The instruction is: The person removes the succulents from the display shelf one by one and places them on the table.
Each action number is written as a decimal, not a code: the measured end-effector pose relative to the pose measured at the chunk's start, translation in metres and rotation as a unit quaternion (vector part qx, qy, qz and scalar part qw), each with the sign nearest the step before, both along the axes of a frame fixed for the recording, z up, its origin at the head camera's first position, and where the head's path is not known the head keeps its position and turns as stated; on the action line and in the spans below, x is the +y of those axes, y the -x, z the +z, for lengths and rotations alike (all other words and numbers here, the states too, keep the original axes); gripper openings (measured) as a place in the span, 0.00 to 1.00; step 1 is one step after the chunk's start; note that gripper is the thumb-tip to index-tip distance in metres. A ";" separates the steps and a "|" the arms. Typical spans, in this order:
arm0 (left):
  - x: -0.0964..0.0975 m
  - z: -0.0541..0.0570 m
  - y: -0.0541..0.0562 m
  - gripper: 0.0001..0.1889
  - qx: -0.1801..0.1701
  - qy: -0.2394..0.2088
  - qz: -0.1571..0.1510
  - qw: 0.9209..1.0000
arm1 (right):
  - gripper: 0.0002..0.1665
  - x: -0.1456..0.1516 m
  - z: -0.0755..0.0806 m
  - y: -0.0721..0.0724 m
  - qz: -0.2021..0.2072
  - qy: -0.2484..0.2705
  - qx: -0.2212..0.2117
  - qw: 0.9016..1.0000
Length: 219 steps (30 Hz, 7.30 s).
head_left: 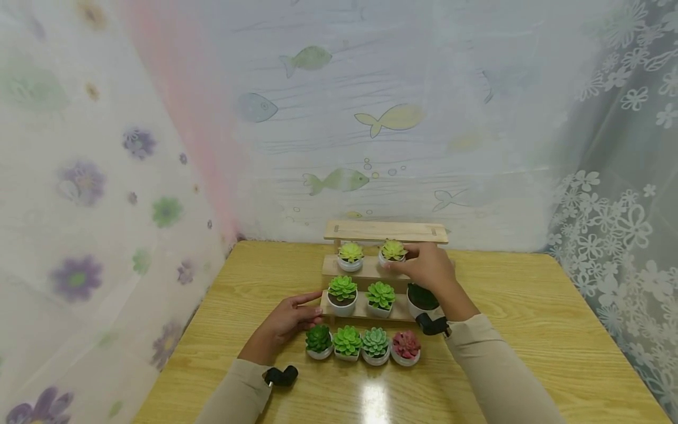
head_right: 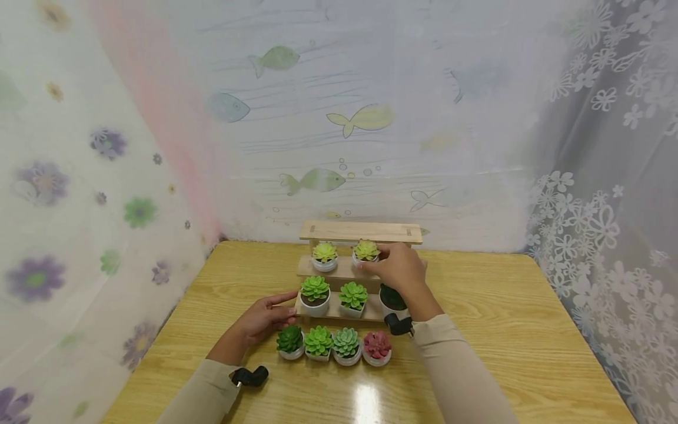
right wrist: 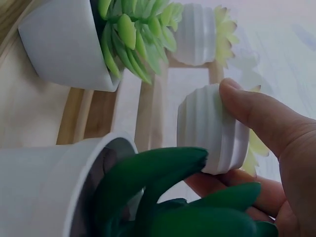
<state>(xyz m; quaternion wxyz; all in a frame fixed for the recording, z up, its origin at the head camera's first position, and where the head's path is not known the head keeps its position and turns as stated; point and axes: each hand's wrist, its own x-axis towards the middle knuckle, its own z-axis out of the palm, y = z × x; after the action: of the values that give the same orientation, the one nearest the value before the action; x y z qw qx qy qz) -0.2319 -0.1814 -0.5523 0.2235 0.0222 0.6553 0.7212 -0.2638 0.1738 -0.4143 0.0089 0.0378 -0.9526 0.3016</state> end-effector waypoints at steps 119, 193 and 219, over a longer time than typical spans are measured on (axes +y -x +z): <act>0.000 0.003 -0.001 0.32 0.005 -0.001 -0.005 1.000 | 0.54 0.078 -0.103 -0.140 -0.074 0.071 -0.098 0.990; 0.001 0.002 0.000 0.32 0.001 0.005 -0.005 1.000 | 0.50 0.072 -0.025 -0.152 -0.032 0.042 0.005 0.999; -0.002 -0.001 0.000 0.32 0.008 0.009 -0.007 1.000 | 0.40 0.044 0.008 -0.113 0.035 0.045 0.139 0.989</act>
<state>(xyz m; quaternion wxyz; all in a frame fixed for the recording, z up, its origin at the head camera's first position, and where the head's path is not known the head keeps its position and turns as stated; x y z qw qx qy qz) -0.2320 -0.1830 -0.5529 0.2234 0.0300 0.6634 0.7135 -0.1506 0.2175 -0.4064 0.1328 0.1120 -0.9255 0.3365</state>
